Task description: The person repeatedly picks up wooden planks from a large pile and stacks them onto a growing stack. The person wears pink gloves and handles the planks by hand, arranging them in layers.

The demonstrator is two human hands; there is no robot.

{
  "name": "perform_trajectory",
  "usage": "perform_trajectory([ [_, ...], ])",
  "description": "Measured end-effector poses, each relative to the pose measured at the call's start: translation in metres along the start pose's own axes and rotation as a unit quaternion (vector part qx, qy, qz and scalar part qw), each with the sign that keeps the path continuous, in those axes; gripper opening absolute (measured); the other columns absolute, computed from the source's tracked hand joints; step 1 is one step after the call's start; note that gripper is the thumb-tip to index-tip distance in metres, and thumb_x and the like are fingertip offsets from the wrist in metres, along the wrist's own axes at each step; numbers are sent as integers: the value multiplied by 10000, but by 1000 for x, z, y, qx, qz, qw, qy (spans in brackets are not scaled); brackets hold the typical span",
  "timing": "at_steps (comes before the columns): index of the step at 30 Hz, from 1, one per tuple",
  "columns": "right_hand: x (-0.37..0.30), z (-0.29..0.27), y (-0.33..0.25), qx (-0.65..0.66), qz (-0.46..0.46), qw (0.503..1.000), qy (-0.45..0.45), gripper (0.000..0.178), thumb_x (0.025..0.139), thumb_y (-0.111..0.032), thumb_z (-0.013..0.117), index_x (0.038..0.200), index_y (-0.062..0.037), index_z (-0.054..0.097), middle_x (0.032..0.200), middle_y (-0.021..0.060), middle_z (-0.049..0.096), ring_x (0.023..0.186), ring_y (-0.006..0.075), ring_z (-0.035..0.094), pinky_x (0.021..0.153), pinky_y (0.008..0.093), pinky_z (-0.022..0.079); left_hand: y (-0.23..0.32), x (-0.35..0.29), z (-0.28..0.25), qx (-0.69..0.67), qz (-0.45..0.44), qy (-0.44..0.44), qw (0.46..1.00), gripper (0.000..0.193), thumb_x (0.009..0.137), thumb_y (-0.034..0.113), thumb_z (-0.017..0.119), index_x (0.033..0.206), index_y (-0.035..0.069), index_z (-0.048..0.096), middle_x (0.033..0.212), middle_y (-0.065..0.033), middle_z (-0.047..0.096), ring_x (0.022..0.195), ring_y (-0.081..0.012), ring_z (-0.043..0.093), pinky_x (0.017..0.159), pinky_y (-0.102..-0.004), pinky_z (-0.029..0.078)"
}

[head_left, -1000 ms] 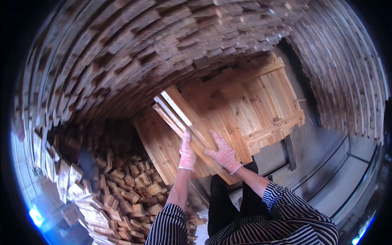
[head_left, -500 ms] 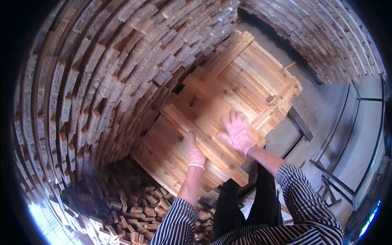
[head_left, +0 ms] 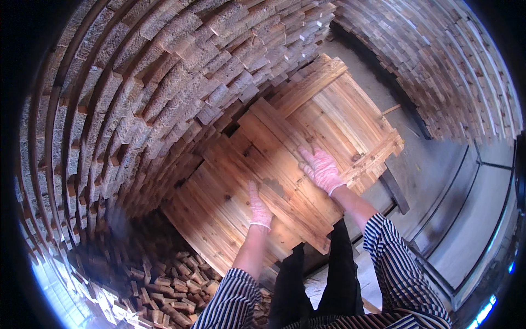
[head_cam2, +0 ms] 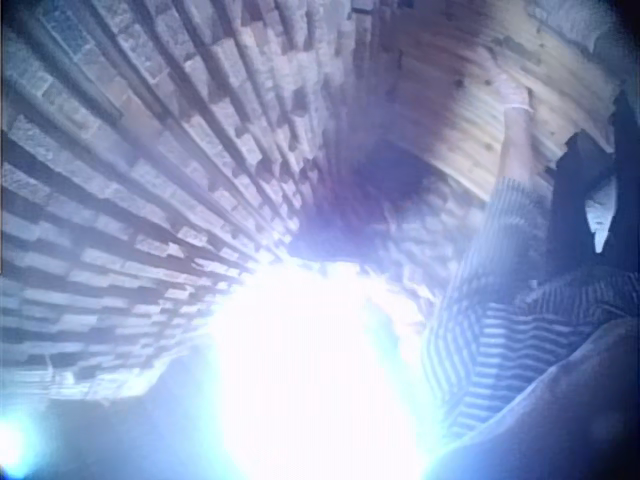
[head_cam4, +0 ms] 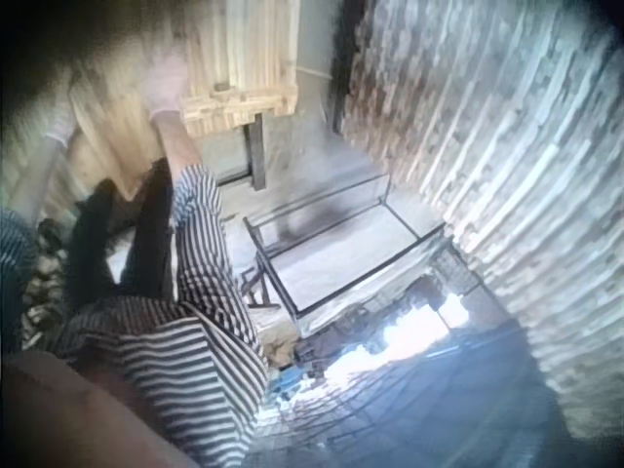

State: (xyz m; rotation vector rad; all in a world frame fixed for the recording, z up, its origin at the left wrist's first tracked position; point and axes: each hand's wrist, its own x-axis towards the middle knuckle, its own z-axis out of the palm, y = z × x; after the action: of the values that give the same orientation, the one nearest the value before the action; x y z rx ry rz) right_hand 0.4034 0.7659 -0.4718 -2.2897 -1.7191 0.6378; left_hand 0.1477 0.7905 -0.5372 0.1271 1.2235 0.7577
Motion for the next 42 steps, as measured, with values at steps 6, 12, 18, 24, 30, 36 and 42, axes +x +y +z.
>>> perform_trajectory([
  [6,-64,-12,-45,133,-55,988,-51,712,948,-460,649,1540,-127,435,1505,275,457,1381,404,462,1137,456,388,0,-49,97,-12,-31,28,999,825,860,749,639,1266,33,591,1207,-118,654,1135,-277,599,1030,-418,490],
  [12,-26,-31,45,166,40,985,-4,747,921,-458,708,1546,-152,439,1426,296,523,1330,435,505,1132,468,408,-19,-47,124,750,139,-2,646,1223,782,701,728,1601,-16,170,1660,-292,160,1557,-448,96,1236,-603,131],
  [18,15,-4,70,69,-49,996,-12,632,995,-269,594,1563,-92,381,1409,314,511,1266,489,512,1094,485,410,-22,-40,104,825,155,-79,538,1283,771,533,787,1622,10,-18,1680,-295,1,1550,-504,-46,1213,-668,21],
  [24,3,-13,46,-39,-52,990,-125,754,987,-356,597,1619,-132,251,1440,331,475,1314,487,481,1090,503,421,14,-67,81,768,150,-113,612,1072,825,542,739,1605,24,217,1661,-274,194,1556,-427,152,1238,-565,187],
  [30,24,-18,36,-183,-49,968,-164,828,940,-426,658,1594,-96,274,1445,298,497,1286,452,531,1046,472,480,54,-194,15,454,148,42,878,945,906,636,614,1588,58,307,1573,-274,390,1449,-391,405,1203,-417,318],
  [36,-56,-25,-167,-148,-124,920,-341,918,941,-431,664,1630,-86,165,1612,240,347,1334,433,527,1069,474,476,-49,-408,-103,229,104,256,934,949,920,684,589,1593,69,327,1610,-214,379,1471,-338,395,1197,-394,325],
  [42,-231,-57,-429,222,-488,767,-353,866,946,-268,701,1632,-91,204,1639,199,330,1504,307,343,1212,379,304,-51,-564,-169,23,229,410,882,706,1018,444,621,1544,26,403,1495,-94,533,1377,-224,491,1167,-373,374],
])
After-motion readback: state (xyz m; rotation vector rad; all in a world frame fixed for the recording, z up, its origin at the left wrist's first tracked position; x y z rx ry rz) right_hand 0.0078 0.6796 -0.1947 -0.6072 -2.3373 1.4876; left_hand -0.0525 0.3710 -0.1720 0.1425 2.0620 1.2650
